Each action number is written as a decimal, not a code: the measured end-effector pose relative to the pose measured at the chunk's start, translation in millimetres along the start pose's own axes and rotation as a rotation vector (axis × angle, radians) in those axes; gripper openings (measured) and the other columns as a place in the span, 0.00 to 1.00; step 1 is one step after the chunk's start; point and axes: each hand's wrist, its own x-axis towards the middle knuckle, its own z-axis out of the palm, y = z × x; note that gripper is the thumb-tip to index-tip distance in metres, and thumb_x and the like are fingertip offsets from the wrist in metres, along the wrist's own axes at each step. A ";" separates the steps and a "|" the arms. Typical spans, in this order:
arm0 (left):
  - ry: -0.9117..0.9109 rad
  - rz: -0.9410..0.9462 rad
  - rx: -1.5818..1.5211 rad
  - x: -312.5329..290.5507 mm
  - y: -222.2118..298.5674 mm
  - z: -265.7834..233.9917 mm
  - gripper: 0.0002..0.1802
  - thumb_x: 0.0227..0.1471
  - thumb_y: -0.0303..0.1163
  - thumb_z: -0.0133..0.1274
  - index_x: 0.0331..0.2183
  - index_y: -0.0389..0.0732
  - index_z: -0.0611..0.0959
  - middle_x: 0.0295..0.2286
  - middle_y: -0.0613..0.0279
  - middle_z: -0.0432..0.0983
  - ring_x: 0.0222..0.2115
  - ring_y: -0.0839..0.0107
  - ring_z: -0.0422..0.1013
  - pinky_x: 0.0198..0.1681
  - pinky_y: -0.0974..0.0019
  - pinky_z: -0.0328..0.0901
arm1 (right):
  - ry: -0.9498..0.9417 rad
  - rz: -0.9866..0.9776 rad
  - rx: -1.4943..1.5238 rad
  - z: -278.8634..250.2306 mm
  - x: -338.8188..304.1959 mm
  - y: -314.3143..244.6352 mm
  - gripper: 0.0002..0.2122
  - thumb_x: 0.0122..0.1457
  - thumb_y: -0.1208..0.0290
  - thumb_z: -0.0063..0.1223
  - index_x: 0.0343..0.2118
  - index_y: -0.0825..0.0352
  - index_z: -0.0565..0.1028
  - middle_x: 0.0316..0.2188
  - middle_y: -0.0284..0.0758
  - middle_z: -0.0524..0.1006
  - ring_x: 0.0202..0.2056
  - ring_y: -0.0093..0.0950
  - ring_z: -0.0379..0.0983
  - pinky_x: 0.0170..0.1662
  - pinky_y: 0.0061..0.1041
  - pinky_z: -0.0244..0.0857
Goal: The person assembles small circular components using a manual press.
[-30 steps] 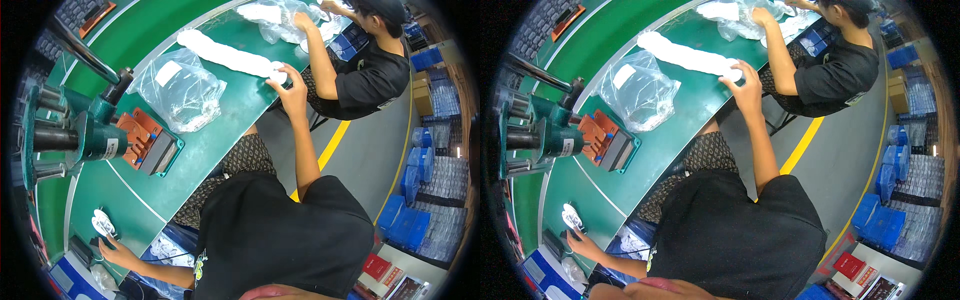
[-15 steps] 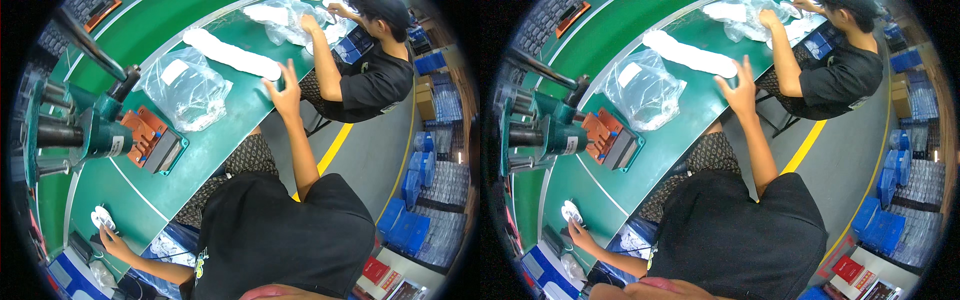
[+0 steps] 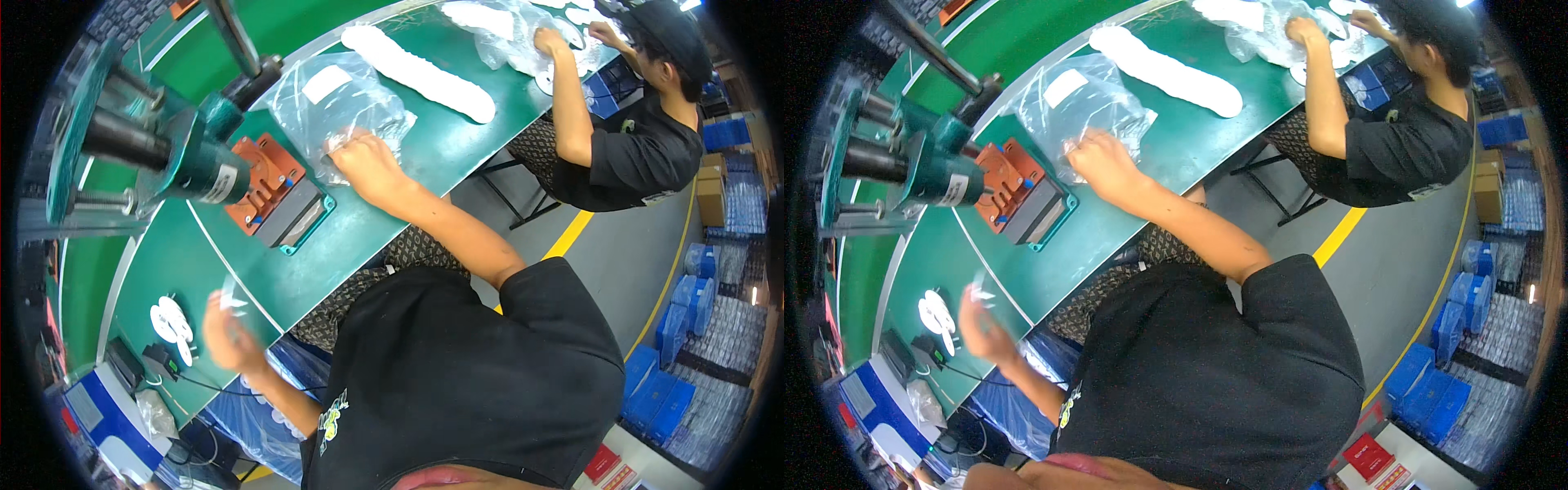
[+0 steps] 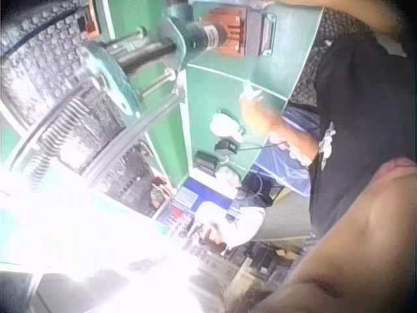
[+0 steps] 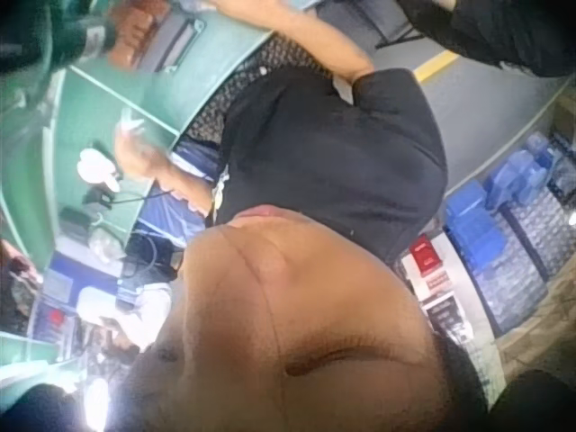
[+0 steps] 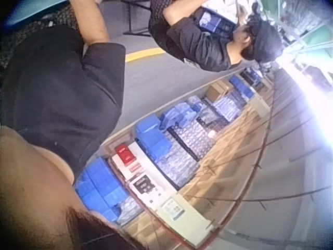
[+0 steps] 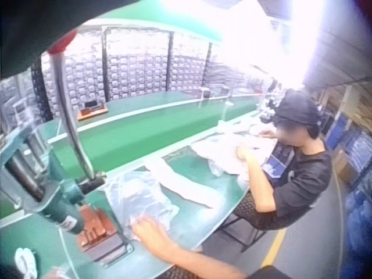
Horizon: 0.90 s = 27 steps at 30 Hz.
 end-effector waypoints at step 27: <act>-0.382 -0.148 -0.358 -1.7 86.4 36.6 0.21 0.42 0.25 0.66 0.42 0.39 0.83 0.48 0.55 0.76 0.53 0.53 0.69 0.56 0.54 0.62 | -0.092 0.003 0.108 -61.0 -6.3 -2.6 0.04 0.54 0.79 0.52 0.32 0.73 0.73 0.31 0.44 0.76 0.34 0.42 0.77 0.38 0.39 0.72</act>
